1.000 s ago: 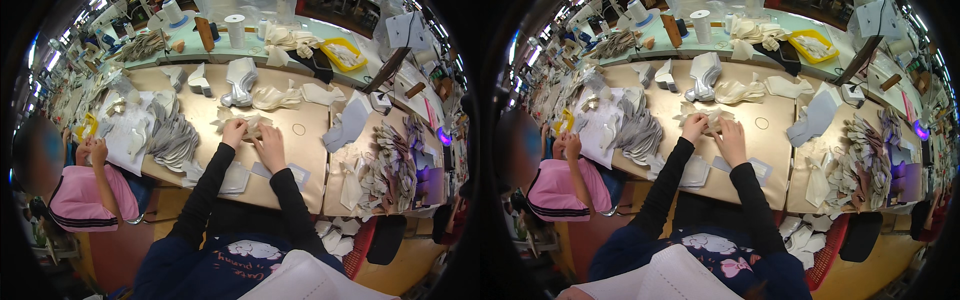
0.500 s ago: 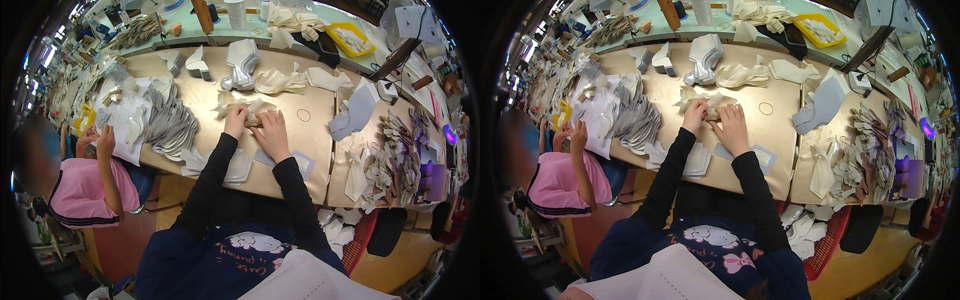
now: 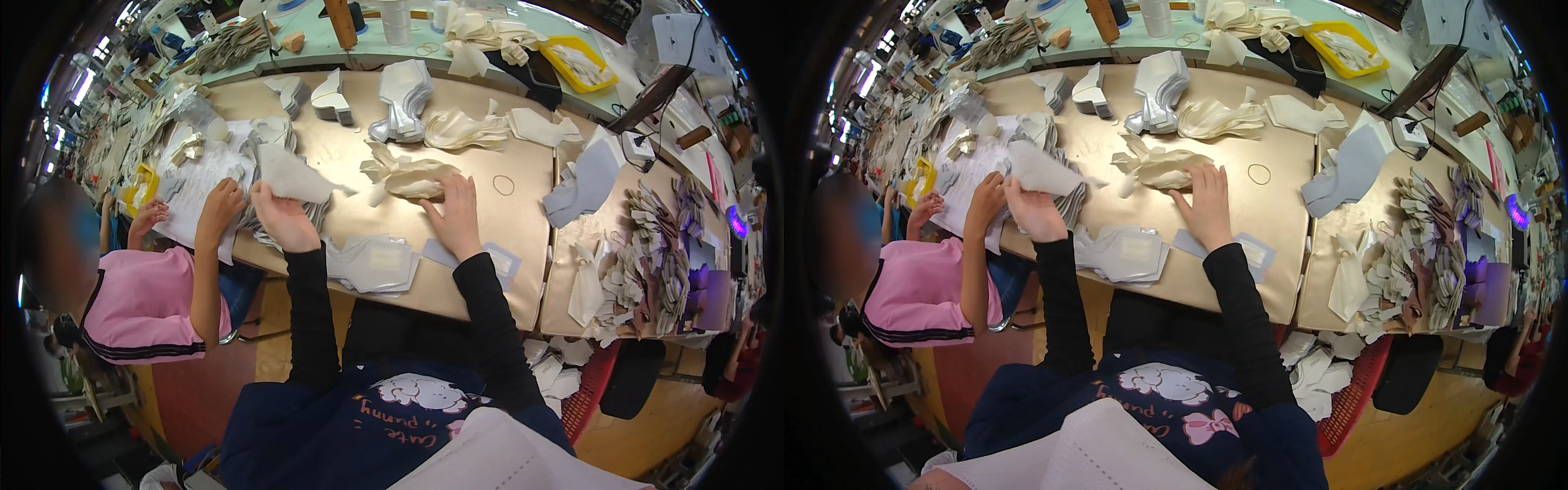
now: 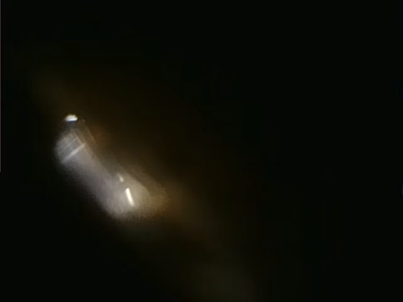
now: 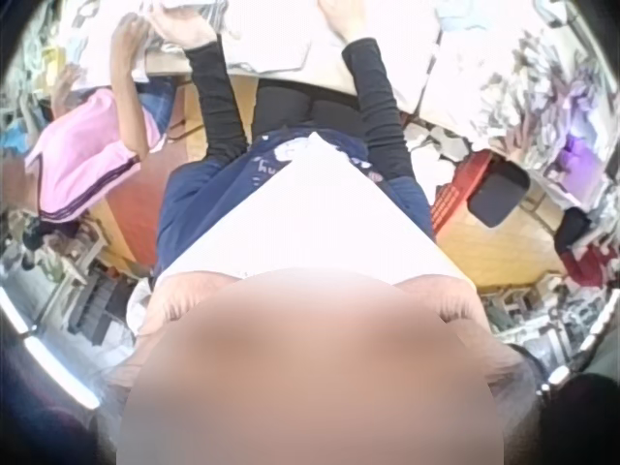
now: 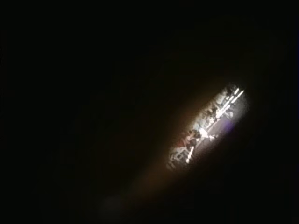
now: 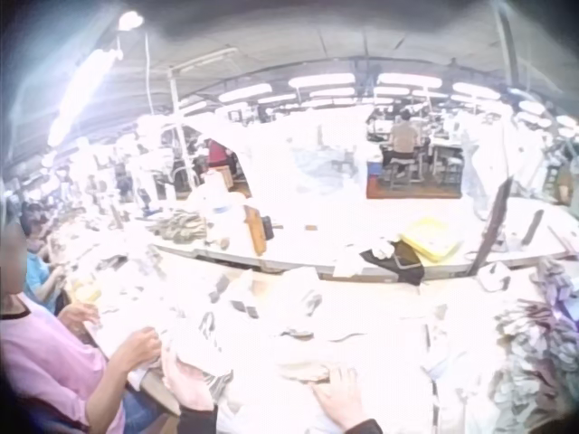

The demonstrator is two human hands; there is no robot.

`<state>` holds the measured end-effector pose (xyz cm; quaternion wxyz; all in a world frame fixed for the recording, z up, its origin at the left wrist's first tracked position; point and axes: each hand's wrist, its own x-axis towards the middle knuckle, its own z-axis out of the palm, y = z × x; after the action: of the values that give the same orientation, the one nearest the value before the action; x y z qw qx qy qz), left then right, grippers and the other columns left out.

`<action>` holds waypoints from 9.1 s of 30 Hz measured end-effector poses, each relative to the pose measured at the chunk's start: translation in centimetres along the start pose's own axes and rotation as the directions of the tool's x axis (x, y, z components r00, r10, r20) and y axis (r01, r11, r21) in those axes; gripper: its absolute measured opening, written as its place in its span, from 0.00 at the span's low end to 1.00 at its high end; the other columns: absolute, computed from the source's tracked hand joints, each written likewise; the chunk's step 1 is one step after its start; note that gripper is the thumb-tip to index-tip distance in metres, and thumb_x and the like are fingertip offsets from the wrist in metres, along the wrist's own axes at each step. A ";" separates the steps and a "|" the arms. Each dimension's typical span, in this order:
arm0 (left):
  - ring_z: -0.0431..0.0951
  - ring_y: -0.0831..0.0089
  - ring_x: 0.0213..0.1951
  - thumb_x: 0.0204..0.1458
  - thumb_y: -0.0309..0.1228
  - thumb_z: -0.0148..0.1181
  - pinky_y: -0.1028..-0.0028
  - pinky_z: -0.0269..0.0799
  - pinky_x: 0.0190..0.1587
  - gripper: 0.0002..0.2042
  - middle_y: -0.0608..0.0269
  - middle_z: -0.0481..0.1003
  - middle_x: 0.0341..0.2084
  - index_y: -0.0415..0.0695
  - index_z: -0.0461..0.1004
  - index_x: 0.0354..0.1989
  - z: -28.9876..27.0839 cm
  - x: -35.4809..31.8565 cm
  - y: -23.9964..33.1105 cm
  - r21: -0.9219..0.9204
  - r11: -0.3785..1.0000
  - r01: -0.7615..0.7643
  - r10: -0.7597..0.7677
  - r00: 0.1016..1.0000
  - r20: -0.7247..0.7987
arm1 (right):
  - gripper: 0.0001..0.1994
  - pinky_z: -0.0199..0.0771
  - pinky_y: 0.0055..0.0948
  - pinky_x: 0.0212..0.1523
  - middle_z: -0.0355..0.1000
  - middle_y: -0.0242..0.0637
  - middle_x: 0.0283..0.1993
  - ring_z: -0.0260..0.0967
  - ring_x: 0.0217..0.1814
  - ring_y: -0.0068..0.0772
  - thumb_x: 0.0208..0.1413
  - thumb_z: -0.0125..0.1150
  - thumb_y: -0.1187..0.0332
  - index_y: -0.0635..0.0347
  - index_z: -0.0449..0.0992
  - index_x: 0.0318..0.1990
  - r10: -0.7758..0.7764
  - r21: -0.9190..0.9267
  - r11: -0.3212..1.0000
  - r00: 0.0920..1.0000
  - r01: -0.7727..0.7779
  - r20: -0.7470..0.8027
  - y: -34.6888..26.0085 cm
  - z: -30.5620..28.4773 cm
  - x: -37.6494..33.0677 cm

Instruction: The person folds white fabric mask pieces one by one on a worktable, aligning edges and stacking them into a neat pile. The person also gathers and aligns the finished stack at the end.

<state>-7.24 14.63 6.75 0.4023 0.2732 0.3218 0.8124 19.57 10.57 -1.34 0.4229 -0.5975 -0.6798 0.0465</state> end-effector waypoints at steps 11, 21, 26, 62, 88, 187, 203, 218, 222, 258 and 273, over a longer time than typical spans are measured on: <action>0.76 0.52 0.50 0.56 0.26 0.63 0.59 0.71 0.55 0.09 0.56 0.79 0.42 0.42 0.77 0.45 2.5 -16.7 0.6 0.222 0.915 -0.338 -0.196 0.110 0.974 | 0.31 0.71 0.34 0.63 0.74 0.51 0.60 0.73 0.60 0.35 0.68 0.54 0.56 0.66 0.58 0.71 0.097 0.766 -0.351 0.793 -0.538 0.601 -4.8 -8.6 -8.7; 0.78 0.56 0.49 0.54 0.27 0.65 0.61 0.72 0.54 0.14 0.58 0.80 0.43 0.44 0.78 0.49 2.6 -19.4 -1.1 0.392 0.869 -0.303 -0.367 0.137 0.920 | 0.21 0.76 0.23 0.52 0.76 0.41 0.56 0.75 0.52 0.25 0.62 0.59 0.78 0.67 0.69 0.63 0.406 0.567 -0.132 0.478 -0.813 0.779 -4.2 -15.8 -17.0; 0.82 0.65 0.44 0.57 0.26 0.65 0.68 0.77 0.50 0.17 0.56 0.81 0.41 0.39 0.76 0.56 2.3 -19.1 -1.7 0.671 0.733 0.109 -0.676 0.009 0.737 | 0.20 0.77 0.21 0.48 0.77 0.41 0.53 0.75 0.47 0.22 0.61 0.60 0.79 0.67 0.70 0.60 0.444 0.596 -0.102 0.500 -0.796 0.744 -3.8 -17.1 -16.7; 0.73 0.60 0.45 0.52 0.27 0.65 0.63 0.68 0.47 0.20 0.60 0.72 0.41 0.46 0.78 0.56 -2.6 -23.1 -2.3 0.641 0.398 -0.656 -0.420 0.491 0.763 | 0.11 0.56 0.14 0.24 0.73 0.24 0.29 0.64 0.26 0.09 0.56 0.69 0.77 0.67 0.81 0.47 0.669 0.399 0.448 0.596 -0.800 0.444 -5.1 -14.1 -12.4; 0.72 0.58 0.43 0.50 0.25 0.68 0.63 0.69 0.48 0.21 0.56 0.72 0.40 0.39 0.77 0.54 -3.1 -22.3 -2.4 0.646 0.473 -0.599 -0.446 0.470 0.762 | 0.10 0.66 0.20 0.23 0.80 0.35 0.27 0.67 0.22 0.16 0.56 0.69 0.72 0.66 0.85 0.44 0.622 0.055 0.670 0.600 -0.740 0.504 -3.6 -9.2 -9.6; 0.73 0.53 0.60 0.52 0.14 0.56 0.63 0.70 0.60 0.19 0.52 0.74 0.57 0.37 0.78 0.53 1.3 -22.2 -1.3 0.497 0.450 -0.742 -0.558 0.201 0.805 | 0.31 0.69 0.19 0.36 0.72 0.28 0.40 0.67 0.37 0.17 0.53 0.63 0.81 0.55 0.71 0.66 0.620 0.186 0.638 0.642 -0.747 0.451 2.5 -20.1 -13.5; 0.74 0.58 0.47 0.52 0.20 0.62 0.64 0.73 0.52 0.19 0.60 0.73 0.60 0.45 0.78 0.54 3.2 -23.8 -5.7 0.401 0.672 -0.622 -0.494 0.028 0.869 | 0.27 0.74 0.25 0.45 0.72 0.36 0.45 0.71 0.43 0.25 0.54 0.65 0.80 0.60 0.72 0.64 0.701 0.291 0.639 0.695 -0.712 0.161 0.5 -19.7 -16.0; 0.72 0.57 0.52 0.52 0.25 0.63 0.61 0.70 0.54 0.20 0.61 0.70 0.61 0.48 0.76 0.55 7.1 -26.1 -7.6 0.386 0.649 -0.655 -0.508 0.004 0.861 | 0.15 0.69 0.42 0.58 0.76 0.37 0.52 0.71 0.59 0.44 0.51 0.68 0.76 0.59 0.81 0.48 0.389 -0.122 0.910 0.917 -0.397 -0.084 -1.5 -17.7 -21.8; 0.72 0.56 0.52 0.52 0.26 0.65 0.61 0.70 0.55 0.17 0.60 0.73 0.58 0.47 0.78 0.52 8.3 -27.4 -8.8 0.432 0.640 -0.635 -0.486 0.101 0.868 | 0.15 0.69 0.43 0.60 0.75 0.37 0.53 0.71 0.60 0.45 0.51 0.68 0.78 0.59 0.81 0.48 0.378 -0.095 0.917 0.921 -0.386 -0.093 -1.2 -17.6 -22.2; 0.59 0.68 0.72 0.63 0.39 0.55 0.57 0.51 0.73 0.29 0.69 0.60 0.73 0.49 0.60 0.73 4.4 -29.6 -7.1 0.321 0.378 -0.868 -0.604 0.031 0.796 | 0.20 0.28 0.59 0.77 0.69 0.19 0.69 0.47 0.81 0.39 0.63 0.60 0.61 0.44 0.78 0.62 0.464 -0.387 0.833 0.880 -0.395 0.100 -1.0 -18.3 -23.1; 0.62 0.68 0.71 0.60 0.34 0.60 0.57 0.54 0.71 0.28 0.63 0.63 0.71 0.46 0.65 0.70 3.0 -29.7 -7.2 0.354 0.452 -0.819 -0.548 0.058 0.834 | 0.19 0.14 0.63 0.78 0.66 0.09 0.71 0.41 0.84 0.35 0.67 0.53 0.54 0.35 0.76 0.64 0.324 -0.507 0.846 0.914 -0.165 0.244 3.3 -19.1 -18.5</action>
<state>14.00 -5.69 -2.16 0.1829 0.9356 0.2733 0.1284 32.85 -12.66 -0.65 0.1372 -0.7499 -0.6465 0.0286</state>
